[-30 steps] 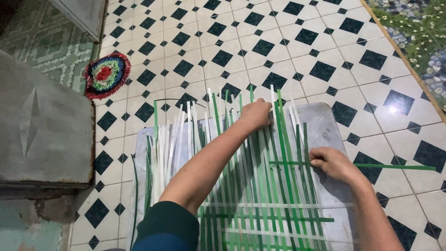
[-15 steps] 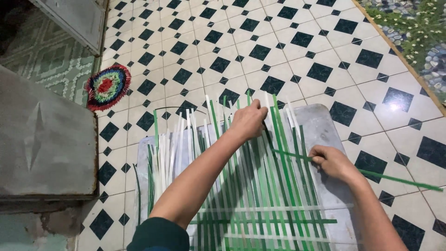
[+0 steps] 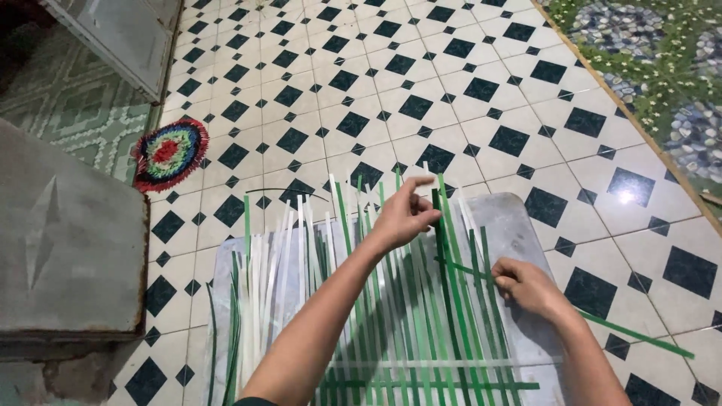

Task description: Weaving green and white plastic strips together on a flat surface to create a patterned mat.

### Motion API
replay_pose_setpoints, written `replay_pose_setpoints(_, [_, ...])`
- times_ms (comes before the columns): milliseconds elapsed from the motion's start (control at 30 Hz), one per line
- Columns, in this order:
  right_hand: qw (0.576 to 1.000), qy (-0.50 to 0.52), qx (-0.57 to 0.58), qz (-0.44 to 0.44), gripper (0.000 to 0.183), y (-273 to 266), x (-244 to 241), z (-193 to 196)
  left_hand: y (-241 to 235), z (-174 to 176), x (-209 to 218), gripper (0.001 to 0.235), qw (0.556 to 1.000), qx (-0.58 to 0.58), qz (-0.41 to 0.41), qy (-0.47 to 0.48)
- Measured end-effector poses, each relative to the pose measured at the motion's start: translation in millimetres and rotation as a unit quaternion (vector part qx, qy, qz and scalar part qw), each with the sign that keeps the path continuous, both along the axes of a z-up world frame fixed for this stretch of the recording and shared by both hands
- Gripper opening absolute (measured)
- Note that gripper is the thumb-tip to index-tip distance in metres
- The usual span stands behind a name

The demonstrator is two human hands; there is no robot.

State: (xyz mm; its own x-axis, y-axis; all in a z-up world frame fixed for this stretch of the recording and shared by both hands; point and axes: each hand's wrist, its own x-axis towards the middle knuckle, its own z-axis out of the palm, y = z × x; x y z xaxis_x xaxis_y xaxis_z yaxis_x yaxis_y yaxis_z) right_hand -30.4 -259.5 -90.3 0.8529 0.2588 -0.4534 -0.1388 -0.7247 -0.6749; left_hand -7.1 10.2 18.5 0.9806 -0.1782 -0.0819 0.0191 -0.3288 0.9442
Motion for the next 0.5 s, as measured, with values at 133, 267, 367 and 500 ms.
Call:
replay_pose_setpoints(133, [1.0,0.016,0.019,-0.013,0.012,1,-5,13,-4,-17,-18,0.029,0.99,-0.107,0.024,0.086])
replay_pose_setpoints(267, [0.999,0.035,0.012,-0.014,0.014,-4,0,1,-1,-68,-16,0.021,0.991,0.129,0.027,-0.028])
replay_pose_setpoints(367, [0.995,0.079,0.053,-0.025,0.023,-4,-1,6,-9,-37,-22,0.023,0.983,0.158,0.072,0.052])
replay_pose_setpoints(500, [0.996,0.079,0.048,-0.013,0.019,0,-5,2,-9,-24,-21,0.049,0.981,0.141,0.083,0.106])
